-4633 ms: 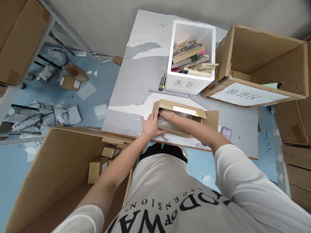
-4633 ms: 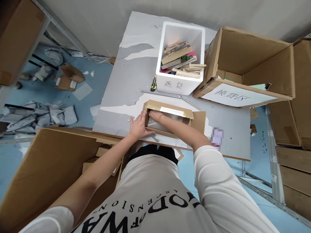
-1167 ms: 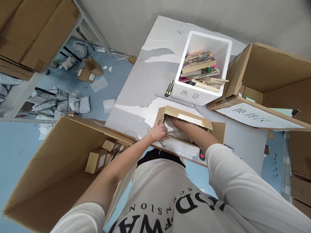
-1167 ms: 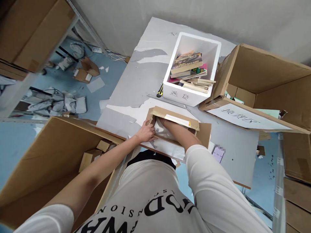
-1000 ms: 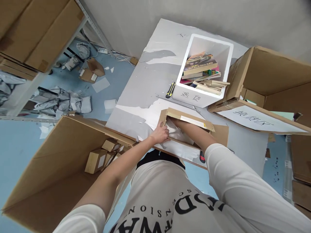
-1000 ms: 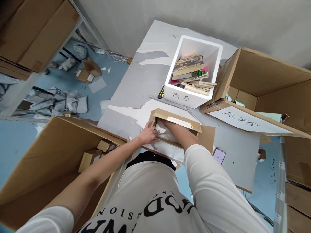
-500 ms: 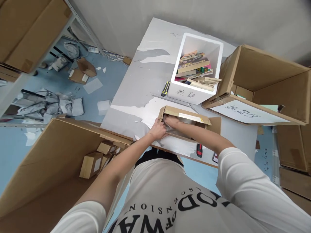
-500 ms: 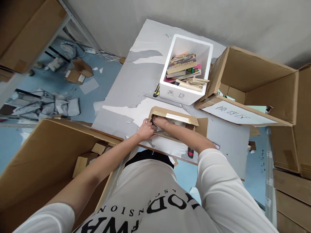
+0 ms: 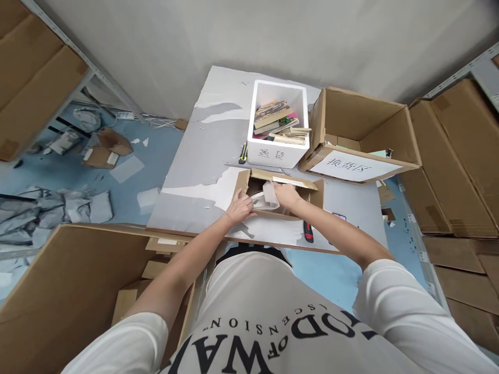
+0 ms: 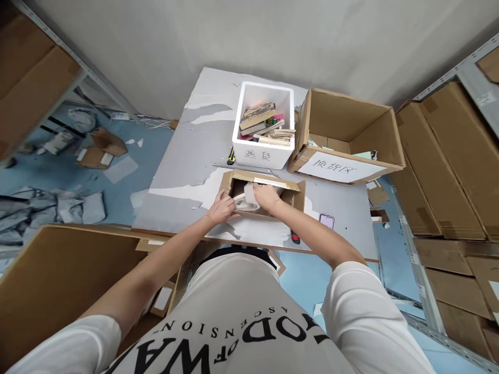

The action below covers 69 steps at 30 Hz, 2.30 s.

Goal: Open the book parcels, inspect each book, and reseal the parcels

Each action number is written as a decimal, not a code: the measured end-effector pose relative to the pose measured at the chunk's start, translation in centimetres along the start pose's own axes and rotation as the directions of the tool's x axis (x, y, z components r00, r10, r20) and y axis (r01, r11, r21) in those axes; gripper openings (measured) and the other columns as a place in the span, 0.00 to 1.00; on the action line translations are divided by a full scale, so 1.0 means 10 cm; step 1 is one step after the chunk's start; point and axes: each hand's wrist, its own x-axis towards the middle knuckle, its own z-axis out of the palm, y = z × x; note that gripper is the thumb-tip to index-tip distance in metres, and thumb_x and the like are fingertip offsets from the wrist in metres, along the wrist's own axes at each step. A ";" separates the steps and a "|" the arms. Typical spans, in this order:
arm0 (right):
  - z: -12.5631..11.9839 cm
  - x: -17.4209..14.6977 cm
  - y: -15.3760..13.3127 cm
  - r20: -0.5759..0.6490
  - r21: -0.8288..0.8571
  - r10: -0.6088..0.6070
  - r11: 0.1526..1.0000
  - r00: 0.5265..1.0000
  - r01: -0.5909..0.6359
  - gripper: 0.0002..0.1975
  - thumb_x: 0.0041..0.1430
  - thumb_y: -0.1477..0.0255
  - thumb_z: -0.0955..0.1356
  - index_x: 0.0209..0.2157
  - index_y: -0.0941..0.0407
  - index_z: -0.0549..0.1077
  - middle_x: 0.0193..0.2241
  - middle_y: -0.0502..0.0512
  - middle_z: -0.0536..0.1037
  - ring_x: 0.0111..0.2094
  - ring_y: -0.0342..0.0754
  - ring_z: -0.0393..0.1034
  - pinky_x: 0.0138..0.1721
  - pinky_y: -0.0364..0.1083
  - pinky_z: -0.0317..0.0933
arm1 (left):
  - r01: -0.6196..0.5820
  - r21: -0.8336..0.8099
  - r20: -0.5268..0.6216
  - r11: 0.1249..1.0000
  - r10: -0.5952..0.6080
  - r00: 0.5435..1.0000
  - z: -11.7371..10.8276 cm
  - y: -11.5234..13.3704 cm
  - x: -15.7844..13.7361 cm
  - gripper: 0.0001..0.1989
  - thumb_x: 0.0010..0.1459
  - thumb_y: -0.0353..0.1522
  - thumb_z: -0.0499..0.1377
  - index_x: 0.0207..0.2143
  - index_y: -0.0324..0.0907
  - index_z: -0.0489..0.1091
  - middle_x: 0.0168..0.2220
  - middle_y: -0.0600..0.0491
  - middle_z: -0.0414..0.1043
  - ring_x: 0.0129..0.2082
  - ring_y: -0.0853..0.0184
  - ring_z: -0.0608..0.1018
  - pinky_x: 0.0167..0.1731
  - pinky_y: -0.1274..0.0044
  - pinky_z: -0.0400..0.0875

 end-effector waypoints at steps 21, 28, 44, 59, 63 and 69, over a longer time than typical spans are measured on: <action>-1.04 -0.88 0.59 -0.657 0.564 0.397 0.823 0.641 0.068 0.12 0.57 0.64 0.65 0.40 0.54 0.74 0.36 0.58 0.78 0.42 0.59 0.72 0.40 0.54 0.66 | 0.095 -0.852 -0.273 0.515 -0.592 0.758 -0.99 0.45 0.68 0.30 0.49 0.51 0.63 0.44 0.36 0.72 0.44 0.40 0.77 0.47 0.54 0.78 0.47 0.66 0.73; -0.57 -1.16 0.66 -0.701 0.704 0.527 0.620 0.481 0.347 0.41 0.47 0.56 0.73 0.61 0.49 0.57 0.58 0.61 0.64 0.50 0.54 0.67 0.43 0.52 0.68 | 0.015 -0.959 -0.203 0.283 -0.724 0.659 -1.13 0.38 0.72 0.25 0.48 0.49 0.65 0.37 0.36 0.75 0.40 0.43 0.79 0.42 0.56 0.81 0.42 0.71 0.76; 0.37 -1.11 -0.15 -0.238 0.911 0.447 -0.205 0.862 0.358 0.28 0.51 0.57 0.71 0.53 0.49 0.65 0.41 0.54 0.77 0.37 0.50 0.74 0.29 0.48 0.74 | 0.082 -0.996 0.070 -0.018 -0.724 0.687 -1.21 0.19 0.52 0.32 0.46 0.53 0.65 0.43 0.36 0.71 0.37 0.44 0.79 0.37 0.58 0.81 0.39 0.68 0.77; 0.75 -1.38 -0.17 -0.044 0.822 0.639 -0.414 0.768 0.392 0.25 0.51 0.58 0.72 0.49 0.48 0.65 0.41 0.53 0.77 0.25 0.44 0.72 0.14 0.40 0.64 | 0.852 -0.523 -0.110 0.038 -0.994 -0.024 -0.54 -1.34 -1.32 0.18 0.47 0.28 0.61 0.43 0.30 0.68 0.47 0.33 0.73 0.52 0.46 0.74 0.53 0.57 0.66; 0.80 -1.35 -0.26 -0.052 0.817 0.622 -0.424 0.781 0.392 0.27 0.51 0.57 0.72 0.51 0.48 0.64 0.43 0.54 0.77 0.30 0.47 0.74 0.18 0.43 0.70 | 0.838 -0.539 0.037 -0.078 -0.997 -0.069 -0.34 -1.12 -1.39 0.43 0.39 0.37 0.70 0.55 0.28 0.59 0.55 0.27 0.65 0.58 0.40 0.68 0.57 0.53 0.61; 0.79 -1.29 -0.31 -0.085 0.822 0.608 -0.405 0.789 0.400 0.33 0.49 0.57 0.72 0.54 0.48 0.61 0.45 0.55 0.77 0.35 0.50 0.75 0.22 0.46 0.72 | 0.705 -0.651 -0.354 0.282 -0.934 0.048 -0.56 -0.49 -1.10 0.43 0.54 0.50 0.57 0.63 0.36 0.46 0.67 0.33 0.43 0.69 0.51 0.48 0.66 0.57 0.46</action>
